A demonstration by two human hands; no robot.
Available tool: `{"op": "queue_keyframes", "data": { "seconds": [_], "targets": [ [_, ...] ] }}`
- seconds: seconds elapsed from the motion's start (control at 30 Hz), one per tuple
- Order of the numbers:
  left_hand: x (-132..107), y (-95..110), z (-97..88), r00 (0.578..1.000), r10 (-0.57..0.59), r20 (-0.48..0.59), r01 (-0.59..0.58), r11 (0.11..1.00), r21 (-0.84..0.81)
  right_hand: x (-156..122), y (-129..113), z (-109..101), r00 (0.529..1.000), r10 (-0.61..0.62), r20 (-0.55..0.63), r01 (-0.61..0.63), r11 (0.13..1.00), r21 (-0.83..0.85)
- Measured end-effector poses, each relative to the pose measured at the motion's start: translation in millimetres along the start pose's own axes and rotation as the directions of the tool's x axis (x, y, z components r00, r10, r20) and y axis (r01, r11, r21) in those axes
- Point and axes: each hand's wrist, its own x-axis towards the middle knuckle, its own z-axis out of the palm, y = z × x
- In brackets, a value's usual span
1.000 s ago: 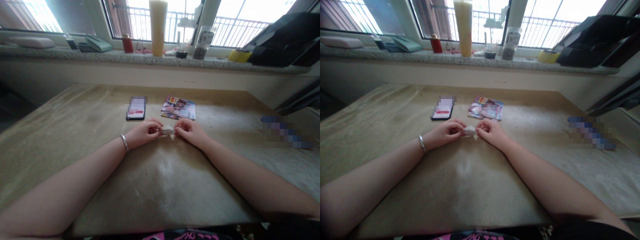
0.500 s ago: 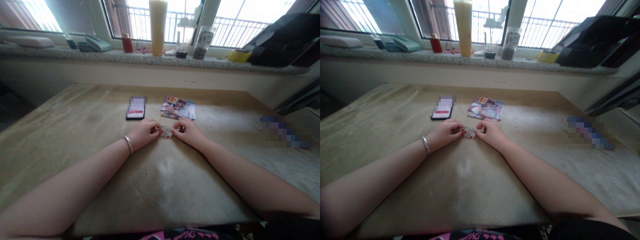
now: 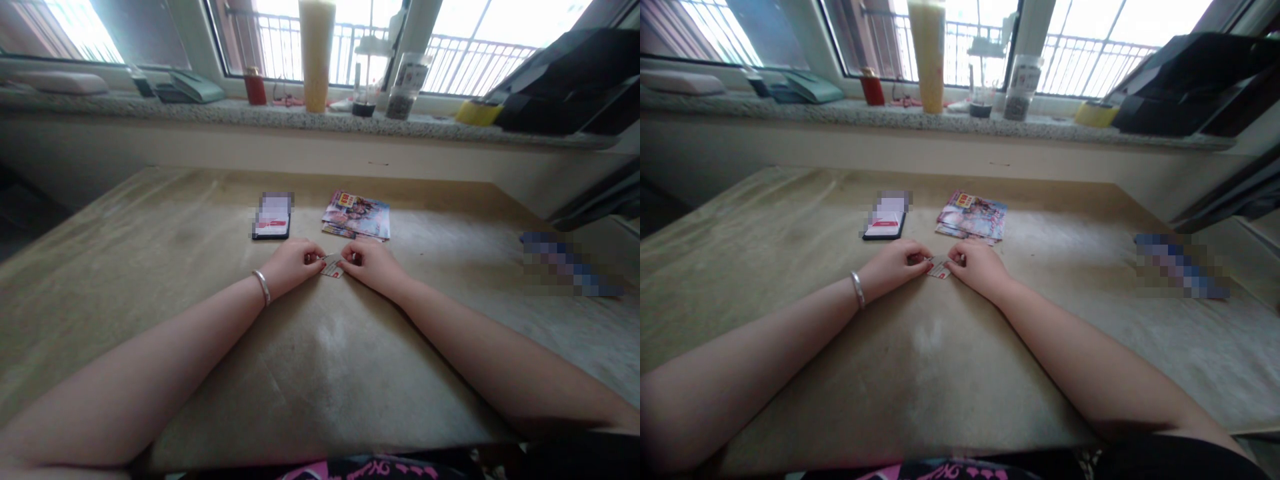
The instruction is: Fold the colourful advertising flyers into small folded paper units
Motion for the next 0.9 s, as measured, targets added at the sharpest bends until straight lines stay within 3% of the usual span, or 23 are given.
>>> {"op": "queue_keyframes", "data": {
  "seconds": [0.23, 0.43, 0.9],
  "targets": [
    [-3, -2, -0.3, 0.988, 0.154, -0.007, -0.153, 0.985, 0.083, -2, -1, -5, 0.986, -0.165, 0.039, 0.168, 0.980, -0.105],
    [-4, -5, -4.6, 0.938, 0.345, 0.047, -0.347, 0.920, 0.181, -2, -5, -17, 0.947, -0.287, 0.145, 0.316, 0.914, -0.253],
    [-8, -11, -19.6, 0.857, 0.450, 0.251, -0.511, 0.808, 0.295, -9, -6, -26, 0.896, -0.340, 0.286, 0.429, 0.831, -0.356]
  ]
}}
